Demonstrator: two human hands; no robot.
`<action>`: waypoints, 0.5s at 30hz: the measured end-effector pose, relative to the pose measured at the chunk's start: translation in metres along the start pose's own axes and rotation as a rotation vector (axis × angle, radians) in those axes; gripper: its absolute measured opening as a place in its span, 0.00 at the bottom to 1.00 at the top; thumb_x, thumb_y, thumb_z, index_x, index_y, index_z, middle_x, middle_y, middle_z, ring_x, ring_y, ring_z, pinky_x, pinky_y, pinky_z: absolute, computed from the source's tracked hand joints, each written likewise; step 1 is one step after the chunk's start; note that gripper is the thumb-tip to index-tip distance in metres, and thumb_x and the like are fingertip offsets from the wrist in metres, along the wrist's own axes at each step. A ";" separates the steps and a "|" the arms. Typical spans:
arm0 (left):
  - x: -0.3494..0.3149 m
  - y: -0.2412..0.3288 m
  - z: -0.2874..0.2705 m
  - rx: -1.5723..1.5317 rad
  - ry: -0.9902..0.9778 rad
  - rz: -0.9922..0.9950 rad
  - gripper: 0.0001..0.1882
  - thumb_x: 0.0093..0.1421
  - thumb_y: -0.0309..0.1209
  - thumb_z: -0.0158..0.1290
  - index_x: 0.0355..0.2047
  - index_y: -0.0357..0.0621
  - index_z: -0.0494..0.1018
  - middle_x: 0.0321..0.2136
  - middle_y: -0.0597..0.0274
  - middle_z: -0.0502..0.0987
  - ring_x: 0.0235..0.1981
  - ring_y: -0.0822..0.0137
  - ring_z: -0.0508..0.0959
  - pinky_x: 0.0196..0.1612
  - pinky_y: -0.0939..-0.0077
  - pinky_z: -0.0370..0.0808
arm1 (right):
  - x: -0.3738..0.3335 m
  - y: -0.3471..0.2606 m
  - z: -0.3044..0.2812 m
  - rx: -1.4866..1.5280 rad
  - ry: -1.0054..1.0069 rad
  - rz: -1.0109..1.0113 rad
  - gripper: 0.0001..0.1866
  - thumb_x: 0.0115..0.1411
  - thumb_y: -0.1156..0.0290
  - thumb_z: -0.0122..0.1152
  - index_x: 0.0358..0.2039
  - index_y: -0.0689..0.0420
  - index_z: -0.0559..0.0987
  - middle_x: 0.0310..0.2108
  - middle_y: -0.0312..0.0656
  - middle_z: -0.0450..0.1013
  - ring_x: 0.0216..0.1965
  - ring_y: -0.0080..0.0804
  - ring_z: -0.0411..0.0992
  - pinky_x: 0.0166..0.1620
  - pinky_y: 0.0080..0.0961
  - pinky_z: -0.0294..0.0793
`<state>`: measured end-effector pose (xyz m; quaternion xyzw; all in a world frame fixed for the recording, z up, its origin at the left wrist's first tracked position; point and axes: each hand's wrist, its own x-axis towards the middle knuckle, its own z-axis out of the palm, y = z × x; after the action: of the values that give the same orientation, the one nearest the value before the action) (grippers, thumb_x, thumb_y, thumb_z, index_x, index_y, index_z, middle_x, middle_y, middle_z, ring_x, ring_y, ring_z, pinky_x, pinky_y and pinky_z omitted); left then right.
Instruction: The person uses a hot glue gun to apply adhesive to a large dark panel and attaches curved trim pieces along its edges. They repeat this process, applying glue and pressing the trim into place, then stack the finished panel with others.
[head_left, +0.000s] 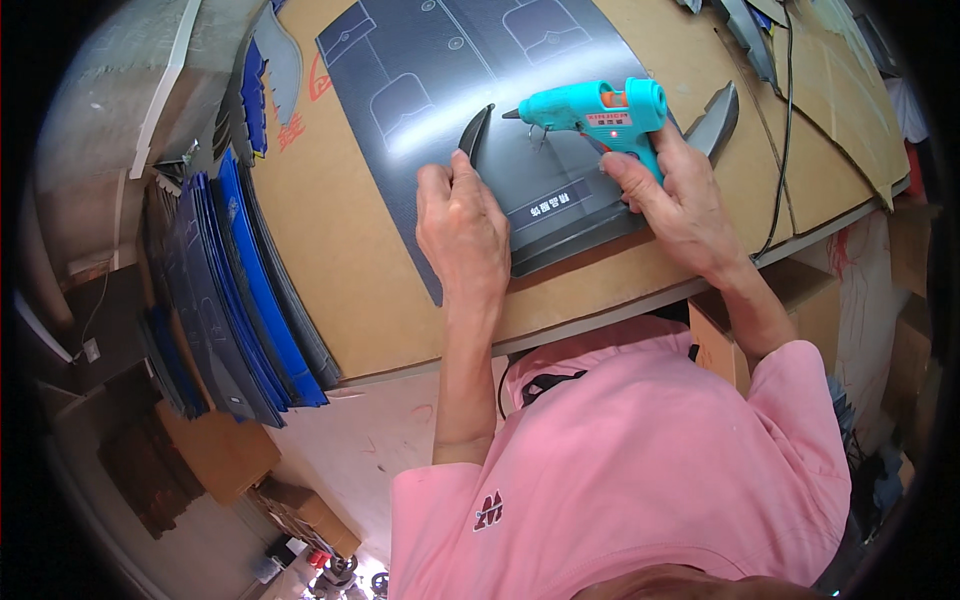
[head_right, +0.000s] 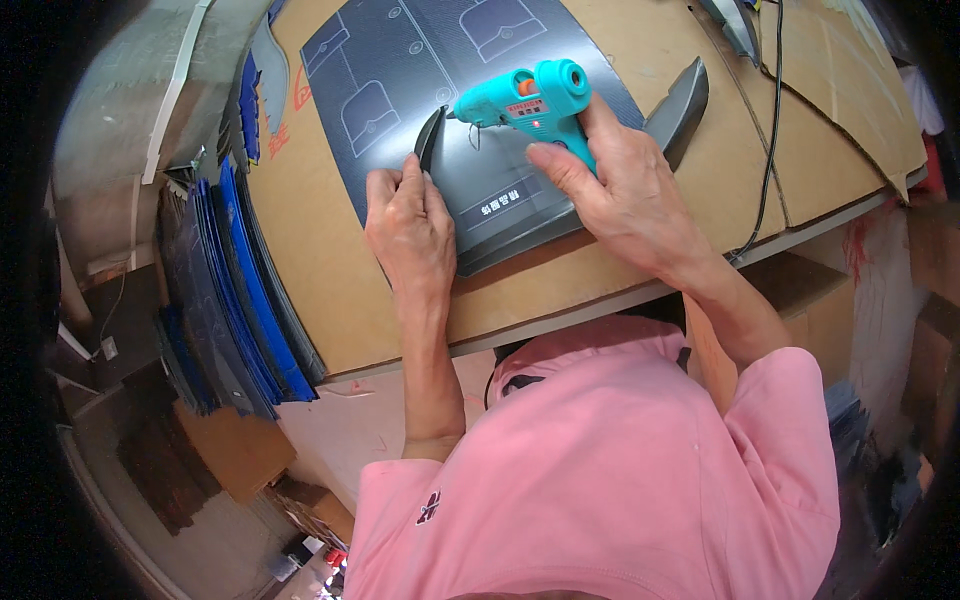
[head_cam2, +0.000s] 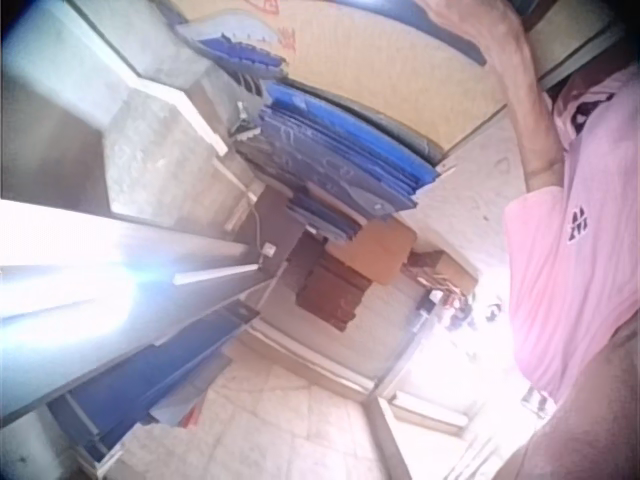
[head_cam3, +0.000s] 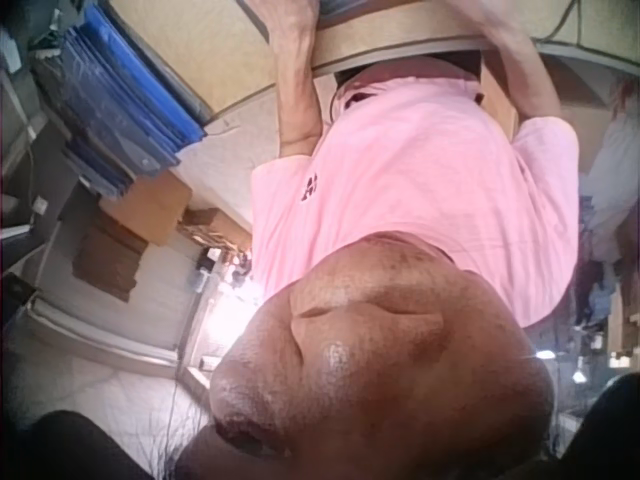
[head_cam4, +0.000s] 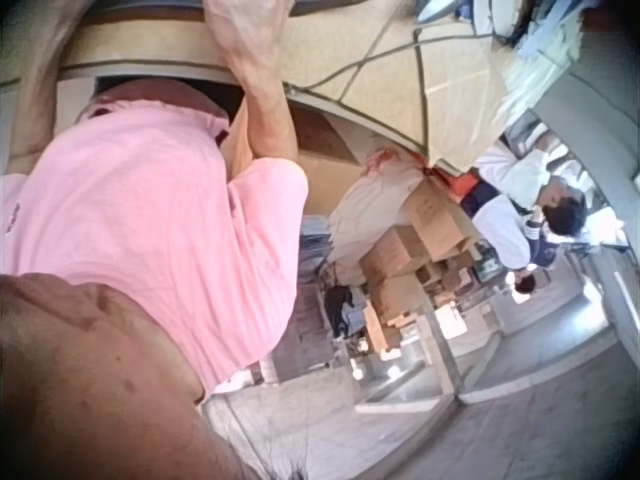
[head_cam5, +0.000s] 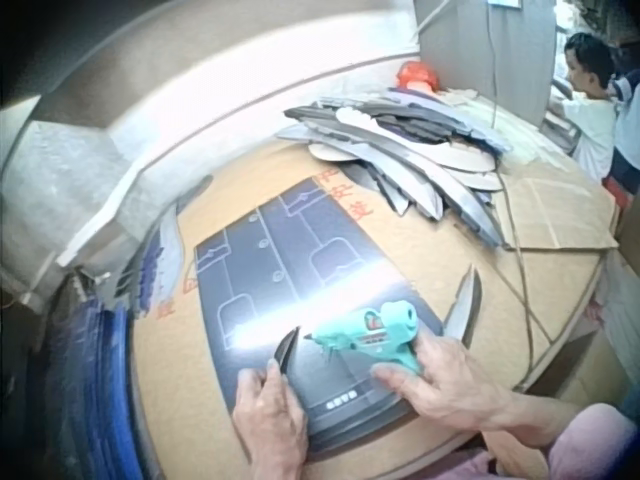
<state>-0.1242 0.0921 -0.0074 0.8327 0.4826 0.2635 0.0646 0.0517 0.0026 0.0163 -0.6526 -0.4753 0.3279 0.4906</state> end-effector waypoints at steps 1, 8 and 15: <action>0.003 -0.001 -0.001 -0.003 -0.026 -0.011 0.13 0.54 0.20 0.51 0.41 0.32 0.75 0.26 0.53 0.68 0.26 0.57 0.73 0.29 0.65 0.71 | 0.001 0.001 0.000 -0.004 0.004 -0.004 0.17 0.62 0.63 0.54 0.47 0.60 0.67 0.29 0.50 0.73 0.30 0.47 0.71 0.37 0.35 0.68; 0.017 -0.006 -0.005 -0.025 -0.120 0.030 0.15 0.54 0.22 0.50 0.44 0.39 0.76 0.26 0.53 0.69 0.26 0.55 0.75 0.31 0.63 0.71 | 0.000 0.003 0.001 -0.025 0.027 -0.074 0.17 0.62 0.63 0.54 0.47 0.60 0.67 0.30 0.51 0.73 0.31 0.49 0.72 0.37 0.36 0.69; 0.021 -0.016 -0.003 -0.103 -0.171 0.057 0.15 0.59 0.28 0.50 0.47 0.41 0.74 0.28 0.54 0.69 0.28 0.54 0.74 0.33 0.63 0.71 | 0.001 0.000 -0.006 0.105 -0.020 0.074 0.20 0.61 0.56 0.54 0.45 0.60 0.70 0.29 0.51 0.73 0.31 0.45 0.71 0.39 0.35 0.68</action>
<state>-0.1296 0.1178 -0.0027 0.8611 0.4374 0.2176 0.1408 0.0574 0.0020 0.0180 -0.6397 -0.4377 0.3772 0.5070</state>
